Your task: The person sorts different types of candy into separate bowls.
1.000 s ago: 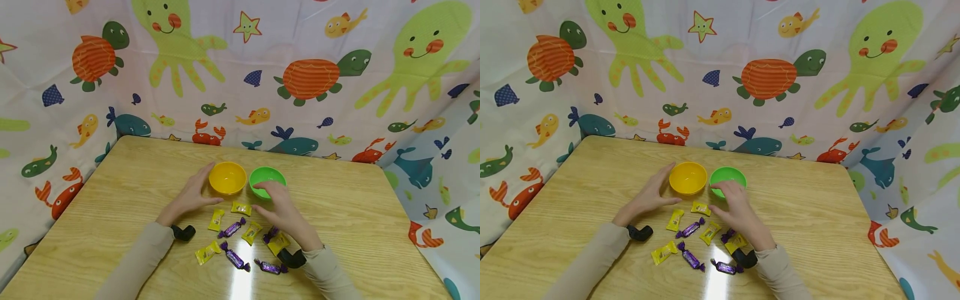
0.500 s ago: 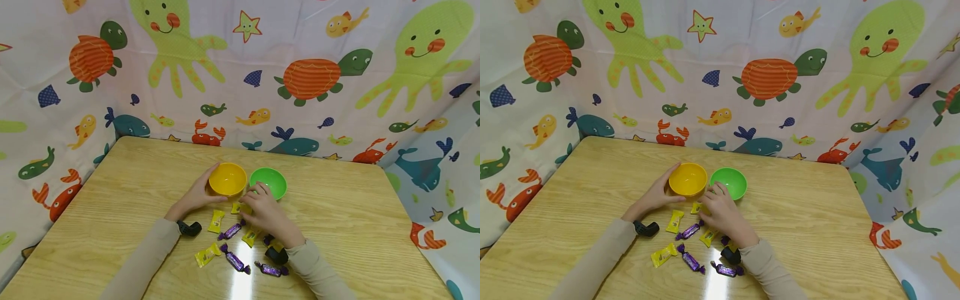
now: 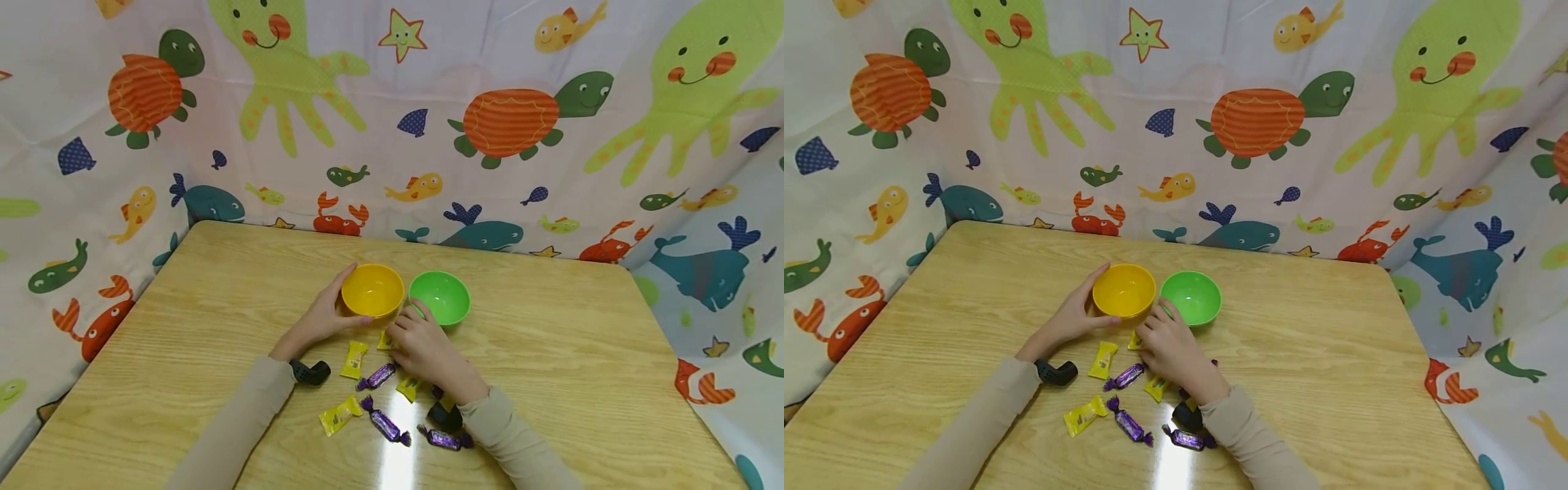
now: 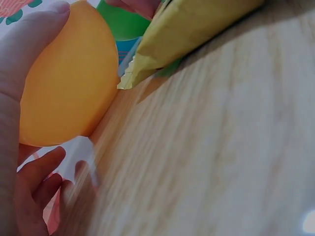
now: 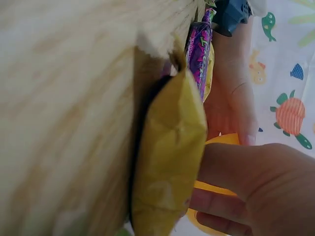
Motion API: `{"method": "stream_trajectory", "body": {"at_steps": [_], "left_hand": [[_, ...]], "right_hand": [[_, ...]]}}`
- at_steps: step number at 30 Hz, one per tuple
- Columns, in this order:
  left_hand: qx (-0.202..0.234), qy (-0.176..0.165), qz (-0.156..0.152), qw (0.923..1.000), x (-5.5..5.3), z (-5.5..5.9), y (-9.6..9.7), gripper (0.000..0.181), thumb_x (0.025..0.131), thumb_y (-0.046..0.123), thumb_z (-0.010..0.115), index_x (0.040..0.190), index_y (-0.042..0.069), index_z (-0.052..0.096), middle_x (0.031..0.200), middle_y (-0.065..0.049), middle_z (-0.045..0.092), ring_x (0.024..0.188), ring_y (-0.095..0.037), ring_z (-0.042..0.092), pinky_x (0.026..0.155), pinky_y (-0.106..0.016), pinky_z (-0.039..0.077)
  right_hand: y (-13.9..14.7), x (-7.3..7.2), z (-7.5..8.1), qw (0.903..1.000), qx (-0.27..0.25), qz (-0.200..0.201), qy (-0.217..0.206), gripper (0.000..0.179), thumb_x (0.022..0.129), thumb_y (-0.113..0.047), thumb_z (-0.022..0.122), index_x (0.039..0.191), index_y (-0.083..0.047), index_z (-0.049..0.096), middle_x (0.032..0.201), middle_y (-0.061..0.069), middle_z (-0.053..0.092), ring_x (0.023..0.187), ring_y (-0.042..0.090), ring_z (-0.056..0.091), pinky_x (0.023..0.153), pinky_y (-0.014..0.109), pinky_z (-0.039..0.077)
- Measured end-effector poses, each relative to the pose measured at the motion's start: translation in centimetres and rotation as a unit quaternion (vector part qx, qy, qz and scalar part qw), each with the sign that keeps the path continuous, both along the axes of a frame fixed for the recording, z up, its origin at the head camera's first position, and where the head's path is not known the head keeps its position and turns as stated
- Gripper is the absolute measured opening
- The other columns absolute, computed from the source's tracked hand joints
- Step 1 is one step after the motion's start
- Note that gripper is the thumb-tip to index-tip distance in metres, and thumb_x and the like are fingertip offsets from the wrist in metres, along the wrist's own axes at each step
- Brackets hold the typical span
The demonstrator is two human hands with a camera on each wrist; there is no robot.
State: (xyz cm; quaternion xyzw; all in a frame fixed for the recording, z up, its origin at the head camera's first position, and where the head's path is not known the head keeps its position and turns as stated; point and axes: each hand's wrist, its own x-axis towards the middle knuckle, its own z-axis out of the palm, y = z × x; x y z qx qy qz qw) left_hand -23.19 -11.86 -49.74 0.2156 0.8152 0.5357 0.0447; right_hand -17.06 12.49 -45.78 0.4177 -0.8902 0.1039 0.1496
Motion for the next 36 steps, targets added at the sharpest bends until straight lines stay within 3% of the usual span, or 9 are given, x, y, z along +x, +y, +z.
{"method": "stream_trajectory", "body": {"at_steps": [6, 14, 21, 27, 31, 36], "left_hand": [[-0.01, 0.002, 0.004, 0.9999, 0.0, 0.1, -0.2, 0.106, 0.081, 0.034, 0.084, 0.16, 0.022, 0.014, 0.161, -0.005, 0.026, 0.145, -0.025, 0.029, 0.119, -0.048, 0.019], [-0.008, -0.006, 0.008, 0.9999, 0.0, 0.0, -0.1, 0.109, 0.08, 0.038, 0.084, 0.16, 0.019, 0.012, 0.162, -0.008, 0.024, 0.146, -0.027, 0.028, 0.119, -0.049, 0.019], [-0.009, -0.001, 0.008, 0.9999, -0.2, -0.1, -0.2, 0.11, 0.079, 0.041, 0.084, 0.16, 0.019, 0.013, 0.162, -0.008, 0.024, 0.145, -0.026, 0.028, 0.119, -0.049, 0.019], [-0.015, 0.007, 0.01, 0.9998, -0.2, 0.0, -0.2, 0.108, 0.08, 0.042, 0.083, 0.16, 0.016, 0.015, 0.162, -0.008, 0.024, 0.146, -0.027, 0.027, 0.118, -0.051, 0.019], [-0.018, 0.029, 0.008, 0.9994, -0.3, -0.2, -0.1, 0.107, 0.08, 0.044, 0.083, 0.159, 0.012, 0.017, 0.161, -0.009, 0.026, 0.146, -0.028, 0.027, 0.118, -0.052, 0.019], [-0.047, 0.048, 0.019, 0.9975, -0.1, -0.2, -0.2, 0.106, 0.079, 0.051, 0.08, 0.159, 0.016, 0.019, 0.163, -0.012, 0.018, 0.149, -0.032, 0.017, 0.117, -0.058, 0.016]], "right_hand": [[0.3, -0.2, 0.6, 0.9995, -0.027, -0.007, -0.01, 0.025, 0.076, -0.019, 0.086, 0.097, -0.013, 0.073, 0.096, 0.001, 0.069, 0.101, 0.023, 0.057, 0.115, 0.051, 0.027], [1.0, -0.4, 3.7, 0.9955, -0.089, 0.0, -0.032, 0.023, 0.077, -0.011, 0.084, 0.097, -0.011, 0.075, 0.096, 0.001, 0.071, 0.1, 0.024, 0.058, 0.112, 0.056, 0.027], [0.9, -1.6, 6.5, 0.9932, -0.113, 0.01, -0.025, 0.022, 0.076, -0.011, 0.086, 0.095, -0.01, 0.075, 0.091, 0.002, 0.07, 0.094, 0.025, 0.056, 0.112, 0.058, 0.027], [0.1, -3.1, 8.4, 0.9932, -0.107, 0.01, -0.045, 0.02, 0.082, -0.015, 0.082, 0.099, -0.008, 0.075, 0.095, 0.003, 0.071, 0.094, 0.023, 0.054, 0.106, 0.052, 0.034], [-0.4, -4.3, 8.7, 0.9912, -0.107, 0.013, -0.076, 0.019, 0.086, -0.015, 0.079, 0.102, -0.006, 0.074, 0.099, 0.004, 0.072, 0.097, 0.024, 0.054, 0.106, 0.051, 0.033], [-1.5, -6.2, 7.0, 0.9888, -0.087, 0.002, -0.121, 0.021, 0.088, -0.017, 0.077, 0.106, -0.006, 0.074, 0.105, 0.004, 0.072, 0.102, 0.023, 0.054, 0.111, 0.052, 0.029]]}}
